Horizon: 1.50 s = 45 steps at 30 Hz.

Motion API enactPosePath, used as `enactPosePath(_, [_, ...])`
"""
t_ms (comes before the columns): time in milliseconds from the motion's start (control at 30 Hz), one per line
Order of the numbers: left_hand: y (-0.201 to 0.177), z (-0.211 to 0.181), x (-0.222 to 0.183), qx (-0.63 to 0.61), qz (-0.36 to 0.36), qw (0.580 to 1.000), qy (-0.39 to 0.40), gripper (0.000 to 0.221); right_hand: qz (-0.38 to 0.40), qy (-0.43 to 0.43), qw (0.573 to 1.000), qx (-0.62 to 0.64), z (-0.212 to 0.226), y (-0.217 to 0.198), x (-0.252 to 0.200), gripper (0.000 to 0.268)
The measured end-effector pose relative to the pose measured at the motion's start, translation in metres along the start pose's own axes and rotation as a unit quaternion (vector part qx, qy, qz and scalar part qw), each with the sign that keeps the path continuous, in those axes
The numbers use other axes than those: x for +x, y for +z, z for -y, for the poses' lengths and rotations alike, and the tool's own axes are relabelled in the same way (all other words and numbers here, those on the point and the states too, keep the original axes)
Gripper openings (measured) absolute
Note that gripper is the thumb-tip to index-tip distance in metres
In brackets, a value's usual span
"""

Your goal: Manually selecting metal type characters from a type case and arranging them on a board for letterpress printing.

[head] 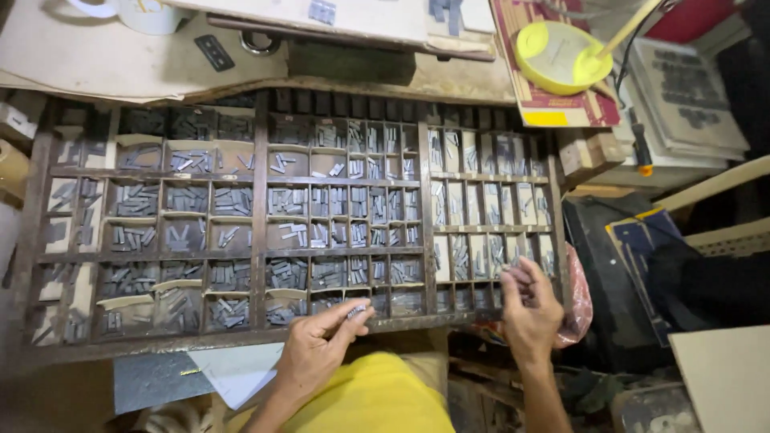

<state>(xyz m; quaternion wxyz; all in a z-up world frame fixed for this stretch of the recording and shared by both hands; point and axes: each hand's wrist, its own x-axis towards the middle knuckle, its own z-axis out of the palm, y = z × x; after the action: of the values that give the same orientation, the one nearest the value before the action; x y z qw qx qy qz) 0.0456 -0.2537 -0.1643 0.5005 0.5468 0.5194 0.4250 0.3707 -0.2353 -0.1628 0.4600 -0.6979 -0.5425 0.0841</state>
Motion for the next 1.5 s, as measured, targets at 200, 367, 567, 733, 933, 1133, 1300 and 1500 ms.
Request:
enactPosePath(200, [-0.002,0.000,0.003,0.021,-0.022,0.999,0.040,0.033,0.051,-0.179,0.981,0.063,0.003,0.010,-0.021,0.044])
enactPosePath(367, [-0.002,-0.004,0.004,0.025,-0.029,0.998,0.056,0.031,0.054,-0.181,0.977,0.099,0.017,0.014,-0.024,0.048])
enactPosePath(567, [-0.002,0.004,0.004,0.028,-0.016,0.998,0.048,0.034,0.058,-0.200,0.974,0.092,0.021,0.013,-0.025,0.050])
enactPosePath(733, [-0.001,-0.008,0.001,0.037,-0.038,0.998,0.028,0.024,0.051,-0.117,0.987,0.095,0.033,0.018,-0.032,0.038])
enactPosePath(933, [0.008,0.008,-0.033,0.040,0.078,0.964,0.252,0.018,0.303,0.031,0.932,0.195,0.037,0.069,-0.043,0.014])
enactPosePath(1133, [-0.033,-0.081,-0.067,-0.045,0.171,0.983,0.041,0.026,0.574,-0.083,0.812,0.061,0.155,0.144,-0.039,0.022])
enactPosePath(1300, [-0.052,-0.100,-0.077,-0.053,0.159,0.983,0.076,0.033,0.614,-0.185,0.756,0.131,0.230,0.191,-0.053,0.019])
enactPosePath(1500, [-0.046,-0.064,-0.064,0.011,0.015,0.978,0.206,0.027,0.587,-0.099,0.792,0.136,0.228,0.207,-0.054,0.037])
